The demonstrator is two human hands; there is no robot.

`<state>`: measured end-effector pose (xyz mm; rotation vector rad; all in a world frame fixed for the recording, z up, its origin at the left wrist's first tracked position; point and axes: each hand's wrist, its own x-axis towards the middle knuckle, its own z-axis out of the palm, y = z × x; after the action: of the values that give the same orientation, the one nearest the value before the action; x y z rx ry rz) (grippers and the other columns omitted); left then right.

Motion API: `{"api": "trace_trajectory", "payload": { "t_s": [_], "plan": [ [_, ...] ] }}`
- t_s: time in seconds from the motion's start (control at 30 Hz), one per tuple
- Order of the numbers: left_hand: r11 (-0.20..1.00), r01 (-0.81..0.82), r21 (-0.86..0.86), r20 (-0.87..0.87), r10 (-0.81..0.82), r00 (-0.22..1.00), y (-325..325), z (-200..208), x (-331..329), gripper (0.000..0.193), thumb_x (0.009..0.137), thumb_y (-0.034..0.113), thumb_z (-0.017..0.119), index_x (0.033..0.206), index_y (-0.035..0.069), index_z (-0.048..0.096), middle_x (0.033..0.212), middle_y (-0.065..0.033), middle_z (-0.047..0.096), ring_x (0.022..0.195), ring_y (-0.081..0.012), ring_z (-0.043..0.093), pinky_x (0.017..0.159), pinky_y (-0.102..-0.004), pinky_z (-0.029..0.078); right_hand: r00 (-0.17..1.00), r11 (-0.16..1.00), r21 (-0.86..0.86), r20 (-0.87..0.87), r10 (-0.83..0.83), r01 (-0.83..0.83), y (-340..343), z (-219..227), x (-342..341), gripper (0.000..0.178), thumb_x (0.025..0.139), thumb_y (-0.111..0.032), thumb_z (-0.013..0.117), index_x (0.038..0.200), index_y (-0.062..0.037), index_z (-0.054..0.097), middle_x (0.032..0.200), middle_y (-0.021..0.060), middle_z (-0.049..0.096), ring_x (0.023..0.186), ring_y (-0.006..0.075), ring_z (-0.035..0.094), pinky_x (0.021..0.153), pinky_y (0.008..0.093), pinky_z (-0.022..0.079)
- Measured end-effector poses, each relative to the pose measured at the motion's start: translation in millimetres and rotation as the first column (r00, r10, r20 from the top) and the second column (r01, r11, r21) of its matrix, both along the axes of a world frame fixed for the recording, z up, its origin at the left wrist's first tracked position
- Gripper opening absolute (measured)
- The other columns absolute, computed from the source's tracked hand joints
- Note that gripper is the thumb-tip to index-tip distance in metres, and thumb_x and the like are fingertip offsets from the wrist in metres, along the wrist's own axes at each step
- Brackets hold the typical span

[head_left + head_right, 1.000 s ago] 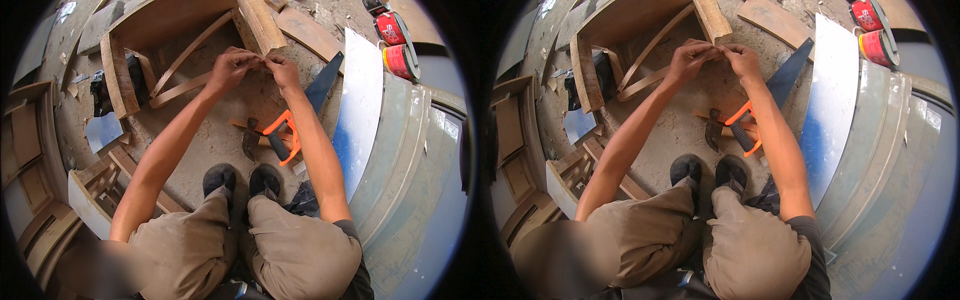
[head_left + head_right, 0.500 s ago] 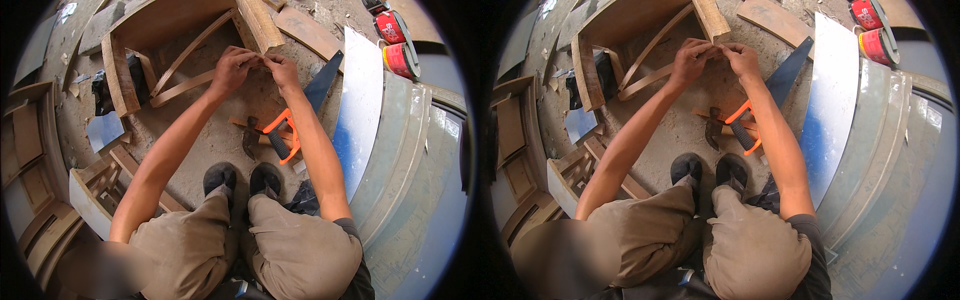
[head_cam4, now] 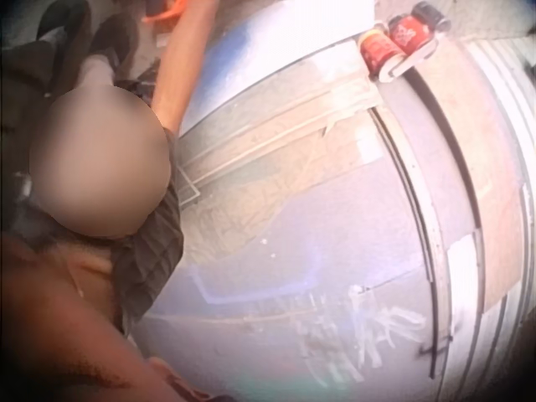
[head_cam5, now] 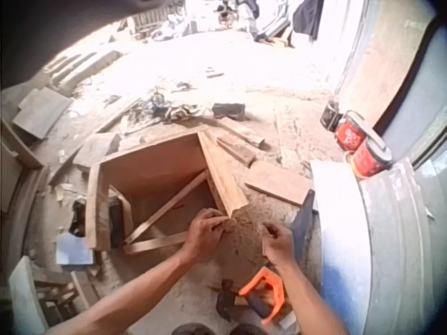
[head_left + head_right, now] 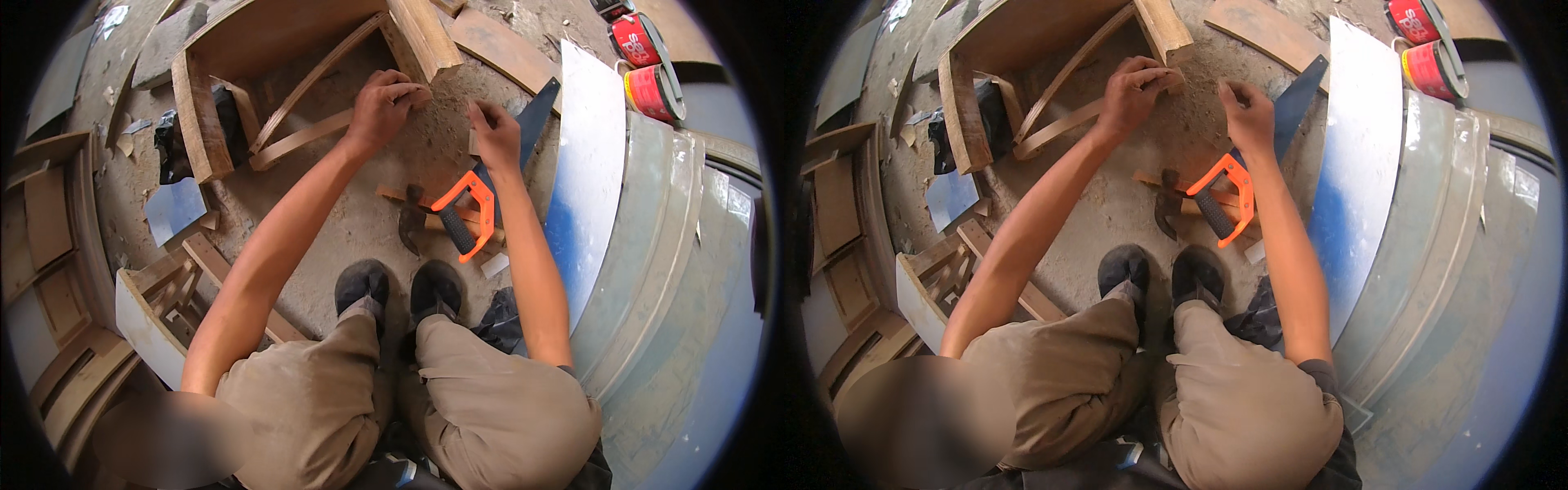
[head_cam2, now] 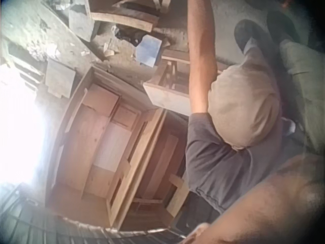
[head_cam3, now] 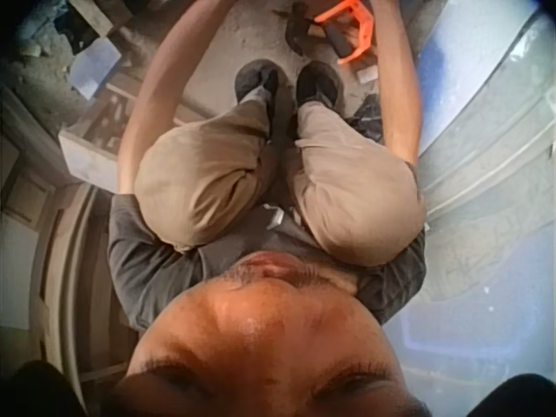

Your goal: The person assembles a small wooden frame by hand, positioning wooden pieces and securing them with nails using a hammer. The person then places a flat wooden board on top of the frame.

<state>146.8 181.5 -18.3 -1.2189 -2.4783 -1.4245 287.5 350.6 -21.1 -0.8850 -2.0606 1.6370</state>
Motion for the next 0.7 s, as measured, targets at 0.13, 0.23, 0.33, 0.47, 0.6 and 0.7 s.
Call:
{"api": "trace_trajectory", "payload": {
  "t_s": [0.13,0.23,0.33,0.47,0.6,0.7],
  "plan": [
    [1.000,-0.015,-0.018,-0.088,0.013,0.996,1.0,0.6,2.3,0.014,0.081,0.009,0.076,0.095,0.012,0.079,0.094,-0.0038,0.070,0.091,-0.0240,0.063,0.079,-0.0352,0.052,0.974,0.969,0.109,0.061,0.217,-0.223,-19.5,19.1,58.7,0.037,0.087,-0.031,0.077,0.108,-0.0010,0.071,0.096,0.0113,0.071,0.092,0.0223,0.067,0.084,0.0330,0.051],
    [1.000,-0.018,-0.025,-0.107,0.015,0.994,0.0,-4.4,1.9,0.015,0.080,0.009,0.076,0.095,0.012,0.079,0.094,-0.0030,0.070,0.091,-0.0237,0.063,0.079,-0.0353,0.052,0.867,0.735,0.468,0.176,0.466,-0.490,-43.2,44.8,93.6,0.046,0.081,-0.032,0.080,0.115,-0.0035,0.068,0.116,0.0143,0.065,0.113,0.0307,0.059,0.098,0.0412,0.045],
    [1.000,-0.016,-0.026,-0.109,0.013,0.994,2.2,-4.4,1.7,0.016,0.080,0.010,0.077,0.096,0.013,0.079,0.094,-0.0023,0.071,0.091,-0.0232,0.063,0.079,-0.0351,0.053,0.789,0.519,0.607,0.350,0.505,-0.601,-57.8,49.0,121.1,0.049,0.078,-0.029,0.080,0.119,-0.0061,0.066,0.130,0.0144,0.057,0.130,0.0337,0.048,0.108,0.0487,0.035],
    [0.999,-0.024,-0.046,-0.102,0.019,0.995,0.9,-6.6,2.2,0.015,0.082,0.011,0.077,0.096,0.013,0.079,0.095,-0.0014,0.071,0.092,-0.0221,0.063,0.079,-0.0353,0.053,0.766,0.396,0.661,0.486,0.421,-0.637,-48.1,40.2,133.6,0.042,0.080,-0.019,0.075,0.120,-0.0071,0.065,0.133,0.0135,0.056,0.135,0.0330,0.044,0.110,0.0527,0.031],
    [1.000,-0.003,-0.027,-0.049,0.001,0.999,1.1,-5.9,-0.2,0.015,0.082,0.011,0.077,0.097,0.013,0.080,0.095,-0.0005,0.071,0.093,-0.0213,0.063,0.079,-0.0356,0.053,0.868,0.395,0.774,0.463,0.181,-0.495,5.3,29.6,144.5,0.036,0.083,-0.012,0.069,0.118,-0.0064,0.066,0.132,0.0133,0.056,0.134,0.0335,0.046,0.109,0.0533,0.033],
    [1.000,0.009,0.000,-0.056,-0.009,0.998,0.5,-4.7,-0.6,0.014,0.080,0.013,0.079,0.094,0.013,0.079,0.095,-0.0018,0.069,0.091,-0.0235,0.061,0.078,-0.0360,0.053,0.802,0.470,0.655,0.425,0.420,-0.592,-18.2,39.7,144.6,0.039,0.081,-0.019,0.074,0.116,-0.0047,0.065,0.127,0.0137,0.058,0.123,0.0331,0.053,0.105,0.0474,0.039]
  ]
}}
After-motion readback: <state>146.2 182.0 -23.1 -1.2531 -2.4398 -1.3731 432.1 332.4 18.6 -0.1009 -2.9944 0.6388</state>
